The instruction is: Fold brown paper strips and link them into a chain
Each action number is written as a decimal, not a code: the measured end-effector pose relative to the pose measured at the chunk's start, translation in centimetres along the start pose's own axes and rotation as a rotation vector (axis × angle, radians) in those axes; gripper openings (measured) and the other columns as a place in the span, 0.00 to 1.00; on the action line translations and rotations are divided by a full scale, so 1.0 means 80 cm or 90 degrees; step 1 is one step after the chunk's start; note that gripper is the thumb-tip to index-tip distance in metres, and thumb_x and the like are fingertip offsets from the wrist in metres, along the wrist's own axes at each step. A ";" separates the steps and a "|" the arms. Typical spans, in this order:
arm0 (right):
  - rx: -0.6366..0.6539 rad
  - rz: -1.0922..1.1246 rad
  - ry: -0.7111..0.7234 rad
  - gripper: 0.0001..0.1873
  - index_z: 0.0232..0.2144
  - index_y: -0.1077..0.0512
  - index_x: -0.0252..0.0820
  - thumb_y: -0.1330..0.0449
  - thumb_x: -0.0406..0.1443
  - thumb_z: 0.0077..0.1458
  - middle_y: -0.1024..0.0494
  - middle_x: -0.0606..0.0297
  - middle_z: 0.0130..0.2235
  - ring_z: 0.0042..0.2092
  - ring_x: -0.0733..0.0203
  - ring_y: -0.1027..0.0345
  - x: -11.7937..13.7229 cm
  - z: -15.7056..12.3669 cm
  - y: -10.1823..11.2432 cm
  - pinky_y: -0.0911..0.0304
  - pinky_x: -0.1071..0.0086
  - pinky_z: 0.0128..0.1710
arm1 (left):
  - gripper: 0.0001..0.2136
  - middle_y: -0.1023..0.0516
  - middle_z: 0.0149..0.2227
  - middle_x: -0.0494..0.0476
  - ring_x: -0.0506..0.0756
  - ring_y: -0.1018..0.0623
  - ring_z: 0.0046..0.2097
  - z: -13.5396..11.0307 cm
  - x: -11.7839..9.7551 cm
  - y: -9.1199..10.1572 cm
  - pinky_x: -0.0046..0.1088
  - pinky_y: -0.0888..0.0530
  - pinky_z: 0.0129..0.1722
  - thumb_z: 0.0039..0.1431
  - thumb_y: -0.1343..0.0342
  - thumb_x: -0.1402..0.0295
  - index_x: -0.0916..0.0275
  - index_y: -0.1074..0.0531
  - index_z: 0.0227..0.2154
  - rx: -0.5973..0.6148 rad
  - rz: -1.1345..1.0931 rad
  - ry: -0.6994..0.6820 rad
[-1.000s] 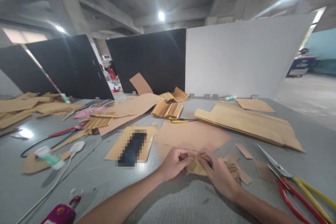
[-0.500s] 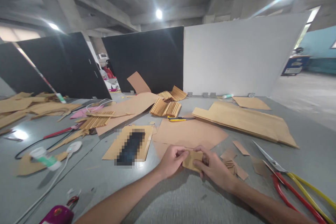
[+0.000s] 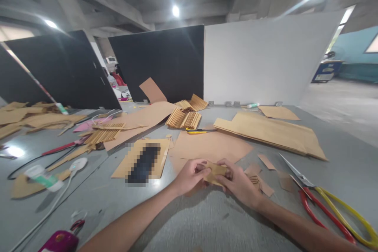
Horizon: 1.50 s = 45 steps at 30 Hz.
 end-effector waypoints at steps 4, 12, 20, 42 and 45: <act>-0.015 -0.007 -0.003 0.11 0.45 0.34 0.44 0.41 0.36 0.60 0.28 0.75 0.24 0.20 0.69 0.37 -0.002 0.001 0.004 0.46 0.77 0.19 | 0.26 0.18 0.36 0.63 0.58 0.17 0.32 0.000 0.002 0.000 0.33 0.22 0.34 0.60 0.37 0.55 0.64 0.35 0.55 0.016 -0.040 0.008; -0.012 -0.005 -0.005 0.12 0.45 0.35 0.44 0.40 0.38 0.60 0.28 0.74 0.24 0.20 0.68 0.36 -0.008 0.002 0.003 0.46 0.76 0.20 | 0.22 0.18 0.36 0.60 0.58 0.16 0.34 0.001 0.003 0.000 0.32 0.22 0.35 0.61 0.37 0.56 0.62 0.35 0.52 0.008 -0.037 -0.004; -0.007 0.019 -0.005 0.13 0.44 0.35 0.44 0.39 0.41 0.59 0.29 0.75 0.23 0.20 0.68 0.38 -0.001 0.000 0.000 0.47 0.76 0.19 | 0.21 0.18 0.37 0.66 0.58 0.18 0.34 0.000 0.002 -0.005 0.27 0.26 0.30 0.59 0.37 0.53 0.69 0.25 0.43 0.024 -0.008 0.001; 0.021 -0.152 0.054 0.24 0.24 0.31 0.42 0.50 0.47 0.69 0.34 0.72 0.22 0.19 0.66 0.34 0.018 -0.009 -0.004 0.47 0.74 0.19 | 0.24 0.41 0.19 0.47 0.48 0.37 0.22 -0.008 -0.012 -0.008 0.24 0.45 0.22 0.65 0.47 0.52 0.62 0.38 0.19 -0.022 0.194 -0.044; 0.034 -0.161 0.058 0.25 0.24 0.31 0.42 0.50 0.48 0.69 0.36 0.72 0.21 0.19 0.65 0.35 0.019 -0.010 -0.006 0.47 0.74 0.20 | 0.24 0.45 0.20 0.46 0.48 0.41 0.24 -0.011 -0.022 -0.010 0.24 0.47 0.23 0.65 0.46 0.53 0.62 0.42 0.18 -0.030 0.229 -0.067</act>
Point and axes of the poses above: each hand's wrist, its own z-axis towards the middle knuckle, its own y-axis out of the back of the hand, x = y × z, the point moved 9 cm from there along z, towards the middle knuckle
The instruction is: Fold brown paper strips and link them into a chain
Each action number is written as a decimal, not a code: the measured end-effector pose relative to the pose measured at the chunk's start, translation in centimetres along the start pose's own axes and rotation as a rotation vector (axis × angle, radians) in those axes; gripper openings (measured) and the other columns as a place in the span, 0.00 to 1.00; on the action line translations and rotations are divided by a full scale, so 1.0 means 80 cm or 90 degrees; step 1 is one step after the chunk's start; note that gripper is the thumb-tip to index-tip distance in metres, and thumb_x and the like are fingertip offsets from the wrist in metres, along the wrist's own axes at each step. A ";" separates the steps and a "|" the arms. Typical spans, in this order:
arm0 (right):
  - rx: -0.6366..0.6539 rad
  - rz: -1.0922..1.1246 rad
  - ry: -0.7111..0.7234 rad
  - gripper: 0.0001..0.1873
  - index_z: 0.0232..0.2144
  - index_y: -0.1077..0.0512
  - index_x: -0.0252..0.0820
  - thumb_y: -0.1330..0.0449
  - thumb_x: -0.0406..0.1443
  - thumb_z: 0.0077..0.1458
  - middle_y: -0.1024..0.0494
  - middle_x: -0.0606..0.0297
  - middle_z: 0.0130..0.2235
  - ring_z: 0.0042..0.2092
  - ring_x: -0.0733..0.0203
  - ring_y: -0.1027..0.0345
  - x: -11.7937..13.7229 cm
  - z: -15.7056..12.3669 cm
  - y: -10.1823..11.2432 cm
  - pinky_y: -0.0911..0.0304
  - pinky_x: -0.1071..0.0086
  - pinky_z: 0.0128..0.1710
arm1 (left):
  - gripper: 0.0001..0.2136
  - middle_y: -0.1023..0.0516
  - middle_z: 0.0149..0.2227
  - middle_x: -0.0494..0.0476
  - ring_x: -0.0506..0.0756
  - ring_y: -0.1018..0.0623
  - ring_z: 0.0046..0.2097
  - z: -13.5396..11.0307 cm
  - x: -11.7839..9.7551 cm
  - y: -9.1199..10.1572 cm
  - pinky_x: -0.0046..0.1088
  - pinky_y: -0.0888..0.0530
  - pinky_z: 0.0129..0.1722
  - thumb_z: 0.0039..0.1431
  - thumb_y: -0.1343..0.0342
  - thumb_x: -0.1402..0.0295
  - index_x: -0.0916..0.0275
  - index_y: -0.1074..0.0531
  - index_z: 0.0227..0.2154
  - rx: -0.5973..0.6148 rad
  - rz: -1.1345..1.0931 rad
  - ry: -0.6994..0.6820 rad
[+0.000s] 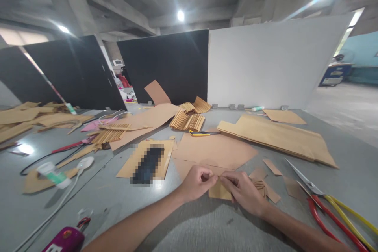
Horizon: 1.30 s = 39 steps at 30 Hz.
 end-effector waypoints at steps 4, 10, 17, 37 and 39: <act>0.032 -0.024 0.005 0.24 0.24 0.31 0.42 0.51 0.46 0.70 0.36 0.72 0.19 0.20 0.64 0.35 0.003 -0.001 -0.005 0.47 0.73 0.22 | 0.25 0.44 0.19 0.46 0.48 0.40 0.23 -0.002 -0.006 -0.003 0.24 0.47 0.22 0.67 0.51 0.51 0.61 0.42 0.19 0.000 0.047 -0.020; -0.067 -0.093 0.060 0.14 0.32 0.27 0.43 0.49 0.39 0.67 0.25 0.67 0.28 0.28 0.61 0.33 0.020 -0.004 0.008 0.42 0.71 0.29 | 0.24 0.41 0.19 0.47 0.49 0.38 0.22 -0.007 -0.011 -0.006 0.25 0.45 0.23 0.71 0.56 0.55 0.61 0.41 0.19 -0.017 0.141 -0.072; -0.129 -0.134 0.141 0.09 0.32 0.24 0.43 0.44 0.31 0.58 0.21 0.64 0.30 0.30 0.59 0.30 0.041 -0.015 0.018 0.36 0.69 0.32 | 0.17 0.33 0.22 0.52 0.51 0.34 0.25 -0.024 -0.027 -0.019 0.30 0.42 0.31 0.72 0.56 0.65 0.61 0.30 0.27 -0.042 0.280 -0.186; 0.084 -0.223 0.168 0.14 0.46 0.23 0.48 0.49 0.36 0.68 0.17 0.60 0.43 0.43 0.54 0.23 0.056 0.000 0.019 0.35 0.67 0.44 | 0.16 0.23 0.25 0.56 0.52 0.26 0.27 -0.026 -0.030 -0.008 0.27 0.35 0.31 0.73 0.56 0.67 0.63 0.25 0.33 -0.117 0.343 -0.242; 0.107 -0.267 0.189 0.16 0.42 0.23 0.46 0.51 0.33 0.69 0.17 0.60 0.38 0.37 0.56 0.24 0.057 -0.005 0.012 0.36 0.69 0.38 | 0.16 0.24 0.25 0.56 0.52 0.26 0.27 -0.027 -0.033 -0.009 0.26 0.35 0.30 0.73 0.56 0.66 0.63 0.25 0.33 -0.108 0.340 -0.250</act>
Point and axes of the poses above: each hand's wrist, its own z-axis towards the middle knuckle, its own y-axis out of the back of the hand, x = y × z, the point moved 9 cm from there along z, towards the middle knuckle
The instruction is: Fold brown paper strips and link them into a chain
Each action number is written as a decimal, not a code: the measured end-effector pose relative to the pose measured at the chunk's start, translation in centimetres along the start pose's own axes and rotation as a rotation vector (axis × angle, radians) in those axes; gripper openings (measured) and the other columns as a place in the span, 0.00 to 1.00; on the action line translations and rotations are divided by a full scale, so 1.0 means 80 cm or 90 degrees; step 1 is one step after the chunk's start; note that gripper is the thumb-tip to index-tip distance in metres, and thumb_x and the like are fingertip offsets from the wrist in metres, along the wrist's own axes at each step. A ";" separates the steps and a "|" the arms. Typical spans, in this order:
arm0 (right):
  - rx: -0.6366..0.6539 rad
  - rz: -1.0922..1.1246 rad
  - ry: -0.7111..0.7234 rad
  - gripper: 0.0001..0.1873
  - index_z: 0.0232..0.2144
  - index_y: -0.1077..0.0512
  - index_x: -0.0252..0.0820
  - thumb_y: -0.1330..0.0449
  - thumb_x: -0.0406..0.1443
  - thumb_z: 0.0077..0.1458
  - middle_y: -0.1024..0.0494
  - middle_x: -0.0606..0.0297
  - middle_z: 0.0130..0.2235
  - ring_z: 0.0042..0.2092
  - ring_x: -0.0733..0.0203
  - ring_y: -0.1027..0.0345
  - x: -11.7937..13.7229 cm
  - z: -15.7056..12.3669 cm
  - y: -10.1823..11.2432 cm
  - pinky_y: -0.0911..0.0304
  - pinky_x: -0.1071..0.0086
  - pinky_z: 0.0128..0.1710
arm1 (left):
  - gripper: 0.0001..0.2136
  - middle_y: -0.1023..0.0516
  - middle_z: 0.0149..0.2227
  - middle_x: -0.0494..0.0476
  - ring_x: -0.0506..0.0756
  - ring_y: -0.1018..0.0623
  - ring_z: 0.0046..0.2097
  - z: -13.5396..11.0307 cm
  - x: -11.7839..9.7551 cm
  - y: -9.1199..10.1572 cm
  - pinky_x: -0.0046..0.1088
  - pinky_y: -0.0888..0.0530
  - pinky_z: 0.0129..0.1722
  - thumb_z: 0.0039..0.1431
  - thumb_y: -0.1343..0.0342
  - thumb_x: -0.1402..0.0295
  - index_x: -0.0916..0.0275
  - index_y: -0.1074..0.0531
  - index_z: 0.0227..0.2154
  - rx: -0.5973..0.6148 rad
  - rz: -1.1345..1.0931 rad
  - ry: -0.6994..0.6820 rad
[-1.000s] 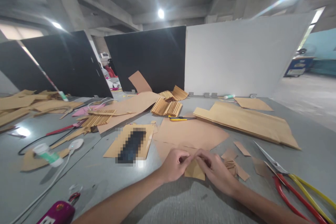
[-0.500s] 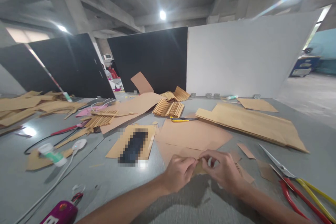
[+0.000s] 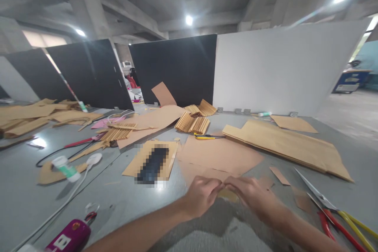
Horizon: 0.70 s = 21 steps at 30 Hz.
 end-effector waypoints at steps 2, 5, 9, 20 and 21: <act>-0.007 -0.055 0.010 0.17 0.36 0.23 0.43 0.52 0.32 0.69 0.19 0.62 0.32 0.31 0.59 0.28 -0.001 -0.002 0.006 0.40 0.70 0.33 | 0.17 0.25 0.23 0.54 0.52 0.27 0.25 0.002 -0.004 0.001 0.25 0.35 0.29 0.73 0.56 0.65 0.63 0.24 0.33 0.001 -0.017 -0.003; -0.022 -0.106 0.020 0.18 0.33 0.25 0.42 0.53 0.30 0.68 0.23 0.65 0.27 0.27 0.62 0.32 0.000 -0.001 0.019 0.44 0.72 0.29 | 0.17 0.26 0.23 0.53 0.51 0.27 0.25 0.006 -0.006 0.001 0.24 0.34 0.29 0.73 0.57 0.64 0.63 0.24 0.35 -0.001 -0.078 0.018; -0.030 -0.169 0.029 0.16 0.30 0.27 0.42 0.52 0.29 0.67 0.23 0.66 0.26 0.26 0.63 0.34 0.004 0.004 0.033 0.46 0.71 0.28 | 0.19 0.26 0.23 0.52 0.51 0.27 0.25 0.009 0.003 0.002 0.23 0.33 0.29 0.73 0.57 0.63 0.63 0.25 0.32 -0.009 -0.126 0.076; -0.139 -0.025 -0.153 0.20 0.26 0.32 0.45 0.54 0.38 0.69 0.30 0.70 0.22 0.24 0.62 0.31 -0.029 0.000 0.073 0.41 0.72 0.28 | 0.21 0.19 0.31 0.58 0.52 0.22 0.27 0.013 0.025 -0.014 0.23 0.32 0.25 0.69 0.49 0.53 0.67 0.26 0.49 0.023 -0.391 0.270; -0.117 0.029 -0.154 0.21 0.25 0.32 0.44 0.55 0.39 0.69 0.31 0.71 0.21 0.23 0.63 0.31 -0.024 0.003 0.060 0.41 0.72 0.28 | 0.21 0.20 0.29 0.58 0.53 0.23 0.26 0.014 0.023 -0.019 0.23 0.33 0.24 0.68 0.48 0.52 0.68 0.25 0.46 0.035 -0.425 0.280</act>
Point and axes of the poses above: each hand's wrist, its own z-axis towards the middle knuckle, its own y-axis out of the back of the hand, x = y × z, the point moved 9 cm from there along z, towards the middle knuckle
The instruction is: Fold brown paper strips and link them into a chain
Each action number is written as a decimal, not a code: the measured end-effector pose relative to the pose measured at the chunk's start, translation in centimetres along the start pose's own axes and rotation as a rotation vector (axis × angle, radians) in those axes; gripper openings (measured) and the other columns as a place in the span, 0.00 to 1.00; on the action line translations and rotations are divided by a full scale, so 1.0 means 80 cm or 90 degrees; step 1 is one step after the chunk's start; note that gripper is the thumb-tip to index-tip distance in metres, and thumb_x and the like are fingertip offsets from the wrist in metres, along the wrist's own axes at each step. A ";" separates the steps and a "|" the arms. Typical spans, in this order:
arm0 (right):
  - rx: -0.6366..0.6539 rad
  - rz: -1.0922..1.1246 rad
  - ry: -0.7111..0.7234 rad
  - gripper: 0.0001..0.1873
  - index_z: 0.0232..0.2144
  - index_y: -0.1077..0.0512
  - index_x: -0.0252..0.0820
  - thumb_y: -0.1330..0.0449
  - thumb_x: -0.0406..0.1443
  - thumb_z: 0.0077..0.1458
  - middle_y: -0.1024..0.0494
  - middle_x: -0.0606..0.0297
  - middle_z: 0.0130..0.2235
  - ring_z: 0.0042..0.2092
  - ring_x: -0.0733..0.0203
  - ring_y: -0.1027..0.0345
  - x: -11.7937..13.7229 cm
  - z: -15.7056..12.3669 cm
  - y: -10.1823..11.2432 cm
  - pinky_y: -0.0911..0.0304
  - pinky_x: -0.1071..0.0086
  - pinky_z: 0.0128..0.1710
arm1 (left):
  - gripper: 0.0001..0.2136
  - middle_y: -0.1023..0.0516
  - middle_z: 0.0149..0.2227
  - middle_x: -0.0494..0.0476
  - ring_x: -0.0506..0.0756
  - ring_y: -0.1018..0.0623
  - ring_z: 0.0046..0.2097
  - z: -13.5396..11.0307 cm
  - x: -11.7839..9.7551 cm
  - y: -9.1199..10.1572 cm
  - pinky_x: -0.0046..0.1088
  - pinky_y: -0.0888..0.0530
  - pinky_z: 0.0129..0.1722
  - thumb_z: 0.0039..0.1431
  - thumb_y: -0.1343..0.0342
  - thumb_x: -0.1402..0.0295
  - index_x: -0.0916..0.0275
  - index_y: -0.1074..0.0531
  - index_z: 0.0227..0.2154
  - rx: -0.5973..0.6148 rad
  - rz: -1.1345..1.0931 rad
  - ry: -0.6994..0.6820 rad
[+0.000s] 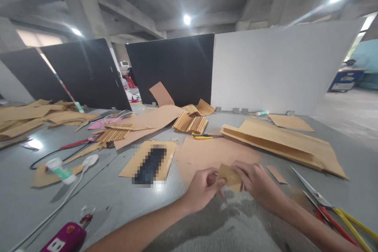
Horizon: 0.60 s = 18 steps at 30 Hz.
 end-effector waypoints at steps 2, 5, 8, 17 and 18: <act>0.027 0.097 -0.027 0.22 0.26 0.31 0.44 0.54 0.43 0.70 0.29 0.69 0.24 0.25 0.62 0.30 0.001 0.000 -0.020 0.39 0.72 0.28 | 0.21 0.22 0.26 0.57 0.53 0.24 0.26 0.001 0.004 -0.002 0.23 0.34 0.24 0.66 0.46 0.52 0.69 0.24 0.40 -0.001 -0.031 0.025; 0.078 0.247 -0.117 0.25 0.27 0.28 0.42 0.51 0.50 0.67 0.28 0.66 0.27 0.30 0.60 0.30 -0.019 0.004 -0.043 0.36 0.72 0.28 | 0.17 0.23 0.27 0.56 0.53 0.24 0.27 0.002 0.012 0.005 0.24 0.33 0.26 0.64 0.43 0.56 0.68 0.25 0.37 -0.010 -0.012 0.048; 0.144 0.338 -0.170 0.25 0.27 0.27 0.40 0.45 0.53 0.63 0.28 0.66 0.28 0.31 0.60 0.32 -0.031 0.005 -0.052 0.36 0.71 0.30 | 0.12 0.21 0.32 0.58 0.55 0.22 0.32 0.005 0.018 0.009 0.25 0.30 0.30 0.61 0.40 0.63 0.68 0.26 0.40 0.015 0.023 0.066; 0.133 0.389 -0.172 0.11 0.33 0.24 0.38 0.36 0.42 0.53 0.22 0.63 0.34 0.34 0.59 0.30 -0.043 -0.010 -0.049 0.36 0.70 0.31 | 0.20 0.20 0.33 0.53 0.51 0.25 0.28 0.003 0.013 0.003 0.22 0.32 0.25 0.46 0.37 0.78 0.65 0.26 0.45 0.192 0.069 0.097; 0.131 0.376 -0.173 0.11 0.33 0.25 0.38 0.37 0.41 0.54 0.22 0.63 0.33 0.33 0.60 0.30 -0.048 -0.013 -0.052 0.36 0.71 0.30 | 0.16 0.21 0.31 0.51 0.50 0.26 0.28 -0.002 0.013 -0.004 0.21 0.34 0.25 0.45 0.37 0.78 0.65 0.24 0.40 0.278 0.132 0.101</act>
Point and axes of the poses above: each hand's wrist, its own z-axis towards the middle knuckle, its own y-axis out of the back of the hand, x = y × z, the point moved 9 cm from there along z, towards the middle knuckle
